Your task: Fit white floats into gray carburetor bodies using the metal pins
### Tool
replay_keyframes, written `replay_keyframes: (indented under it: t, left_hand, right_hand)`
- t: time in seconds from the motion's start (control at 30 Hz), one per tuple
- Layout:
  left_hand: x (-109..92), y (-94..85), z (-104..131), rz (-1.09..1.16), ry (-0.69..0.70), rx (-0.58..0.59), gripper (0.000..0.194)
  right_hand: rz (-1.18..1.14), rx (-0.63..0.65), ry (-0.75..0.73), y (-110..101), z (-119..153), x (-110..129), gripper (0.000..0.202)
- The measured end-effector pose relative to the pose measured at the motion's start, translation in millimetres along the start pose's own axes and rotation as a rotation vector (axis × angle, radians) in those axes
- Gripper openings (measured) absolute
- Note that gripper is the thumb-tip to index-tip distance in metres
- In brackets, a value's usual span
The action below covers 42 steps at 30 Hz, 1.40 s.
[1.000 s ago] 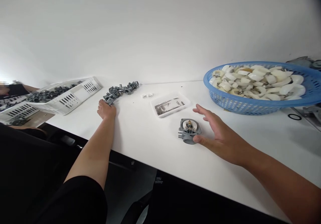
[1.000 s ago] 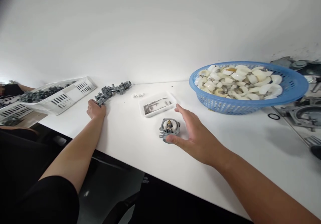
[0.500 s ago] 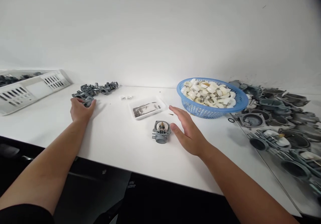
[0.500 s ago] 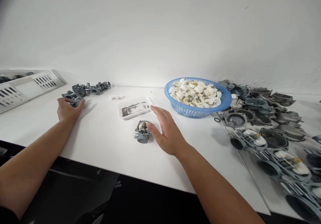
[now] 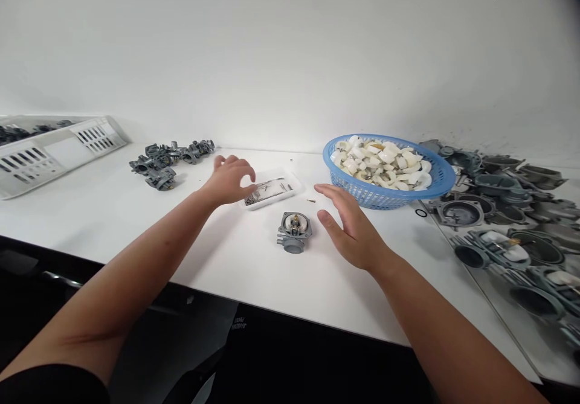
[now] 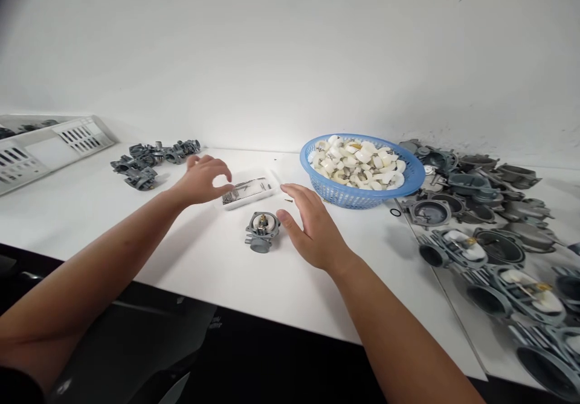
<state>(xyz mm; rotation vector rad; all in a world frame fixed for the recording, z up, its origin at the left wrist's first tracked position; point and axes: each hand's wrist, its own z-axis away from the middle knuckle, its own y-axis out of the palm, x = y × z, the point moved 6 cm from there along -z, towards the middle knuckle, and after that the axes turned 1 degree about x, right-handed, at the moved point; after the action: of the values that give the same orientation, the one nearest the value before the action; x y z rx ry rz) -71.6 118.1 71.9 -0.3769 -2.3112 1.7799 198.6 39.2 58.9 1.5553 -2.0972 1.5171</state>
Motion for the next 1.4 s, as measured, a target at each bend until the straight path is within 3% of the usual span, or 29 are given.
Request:
replay_keyframes:
  t: [0.07,0.13,0.2,0.37,0.57,0.73,0.8,0.9,0.97,1.07,1.13,1.23,1.4]
  left_hand:
    - [-16,11.2,-19,-0.059,-0.021,0.239,0.024]
    - [-20,25.0,-29,-0.055,-0.102,0.459,0.031]
    - [-18,35.5,-34,-0.025,-0.181,0.571,0.040]
    - [-11,46.0,-36,0.017,-0.228,0.586,0.036]
    - [-9,49.1,-26,0.037,-0.204,0.649,0.028]
    - [-16,56.2,-25,-0.046,-0.208,0.709,0.007]
    - [-20,54.1,-25,-0.068,-0.215,0.725,0.006]
    - [-25,34.1,-24,-0.093,-0.212,0.682,0.010]
    - [-33,8.1,-25,-0.018,-0.174,0.527,0.014]
    - [-66,-31.0,-19,0.441,0.042,0.277,0.023]
    - [-98,-47.2,-7,0.811,0.264,0.230,0.027]
    - [-136,-53.7,10,1.001,0.398,0.188,0.024]
    - [-162,-46.8,23,0.825,0.304,0.090,0.014]
  right_hand:
    - [-0.005,0.018,-0.016,0,0,2,0.048]
    - [-0.004,0.024,-0.031,-1,0,4,0.046]
    - [0.001,0.015,-0.033,-5,0,4,0.045]
    - [-0.012,-0.010,-0.005,-11,-1,3,0.045]
    - [-0.036,0.069,-0.050,-1,1,10,0.044]
    - [-0.006,0.058,-0.068,-1,1,11,0.039]
    - [-0.019,0.053,-0.060,-1,0,10,0.039]
    - [-0.037,0.042,-0.052,-2,0,9,0.039]
    - [-0.040,0.031,-0.063,-2,0,10,0.039]
    - [-0.057,0.011,-0.092,-3,0,14,0.035]
    - [-0.123,0.006,-0.099,-3,0,17,0.028]
    - [-0.289,0.020,-0.057,-3,0,19,0.020]
    - [-0.314,-0.039,0.041,-7,-1,13,0.020]
